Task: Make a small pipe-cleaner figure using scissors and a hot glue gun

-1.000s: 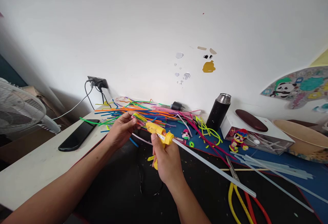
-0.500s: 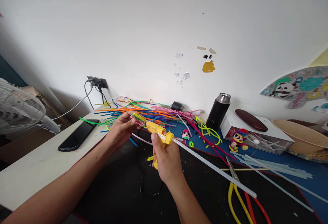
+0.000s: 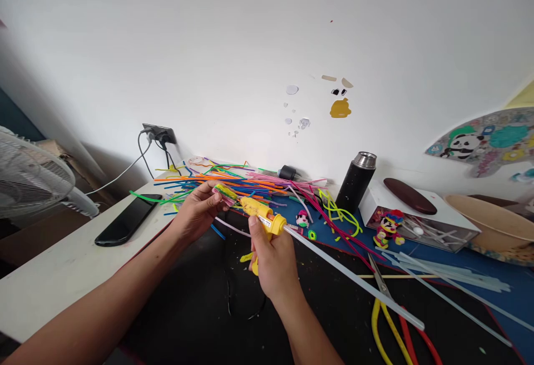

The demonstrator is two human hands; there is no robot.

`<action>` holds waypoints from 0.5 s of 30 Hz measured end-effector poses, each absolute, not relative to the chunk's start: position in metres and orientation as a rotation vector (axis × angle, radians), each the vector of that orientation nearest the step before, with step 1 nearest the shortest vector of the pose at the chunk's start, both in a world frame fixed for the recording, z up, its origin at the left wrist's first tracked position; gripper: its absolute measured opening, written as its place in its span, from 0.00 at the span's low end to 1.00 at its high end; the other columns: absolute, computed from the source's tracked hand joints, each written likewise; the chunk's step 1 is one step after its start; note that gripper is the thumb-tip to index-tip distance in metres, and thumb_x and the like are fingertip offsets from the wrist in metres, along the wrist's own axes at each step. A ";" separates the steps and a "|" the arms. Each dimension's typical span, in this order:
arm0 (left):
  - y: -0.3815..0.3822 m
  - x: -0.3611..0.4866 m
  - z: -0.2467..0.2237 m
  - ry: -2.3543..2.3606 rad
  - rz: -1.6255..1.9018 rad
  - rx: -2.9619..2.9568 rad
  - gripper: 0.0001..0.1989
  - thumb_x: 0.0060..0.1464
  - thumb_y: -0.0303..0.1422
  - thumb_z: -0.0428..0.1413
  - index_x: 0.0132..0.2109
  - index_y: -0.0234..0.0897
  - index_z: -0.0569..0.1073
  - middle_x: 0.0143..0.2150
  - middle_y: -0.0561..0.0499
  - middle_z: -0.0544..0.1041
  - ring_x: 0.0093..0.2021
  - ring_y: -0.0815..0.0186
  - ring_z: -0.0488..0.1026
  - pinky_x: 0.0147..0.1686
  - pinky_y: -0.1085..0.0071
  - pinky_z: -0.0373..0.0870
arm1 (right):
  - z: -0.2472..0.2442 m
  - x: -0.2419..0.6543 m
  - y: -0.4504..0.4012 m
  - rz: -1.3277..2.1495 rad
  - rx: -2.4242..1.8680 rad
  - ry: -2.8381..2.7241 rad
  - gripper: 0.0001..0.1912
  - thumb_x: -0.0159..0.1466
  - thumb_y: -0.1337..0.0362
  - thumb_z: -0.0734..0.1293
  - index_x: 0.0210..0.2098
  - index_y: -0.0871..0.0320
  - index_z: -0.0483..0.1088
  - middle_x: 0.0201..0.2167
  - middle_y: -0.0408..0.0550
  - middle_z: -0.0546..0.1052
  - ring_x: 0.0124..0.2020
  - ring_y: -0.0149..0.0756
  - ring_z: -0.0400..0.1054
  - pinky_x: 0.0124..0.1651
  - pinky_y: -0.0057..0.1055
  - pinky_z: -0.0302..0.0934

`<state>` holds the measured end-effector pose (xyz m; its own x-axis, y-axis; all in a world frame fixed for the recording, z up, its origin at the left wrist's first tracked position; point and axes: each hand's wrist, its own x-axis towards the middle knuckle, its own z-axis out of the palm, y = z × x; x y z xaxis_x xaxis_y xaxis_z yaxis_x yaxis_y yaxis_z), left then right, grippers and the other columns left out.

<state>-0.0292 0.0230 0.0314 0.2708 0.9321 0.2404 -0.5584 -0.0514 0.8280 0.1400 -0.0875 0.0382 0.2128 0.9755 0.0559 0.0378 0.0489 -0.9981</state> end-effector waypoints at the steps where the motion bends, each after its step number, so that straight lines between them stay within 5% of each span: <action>1: 0.023 -0.029 0.031 0.467 1.287 1.020 0.18 0.42 0.35 0.76 0.39 0.35 0.81 0.32 0.51 0.82 0.29 0.68 0.79 0.29 0.76 0.75 | 0.038 0.140 -0.087 0.990 -1.288 -1.102 0.33 0.65 0.35 0.65 0.18 0.54 0.60 0.11 0.38 0.61 0.13 0.28 0.60 0.17 0.24 0.57; 15: 0.023 -0.028 0.032 0.492 1.305 0.982 0.19 0.40 0.35 0.77 0.38 0.35 0.81 0.32 0.52 0.81 0.30 0.68 0.78 0.28 0.75 0.75 | 0.045 0.141 -0.091 1.026 -1.299 -1.165 0.31 0.68 0.37 0.64 0.19 0.53 0.60 0.11 0.39 0.63 0.16 0.31 0.62 0.21 0.26 0.59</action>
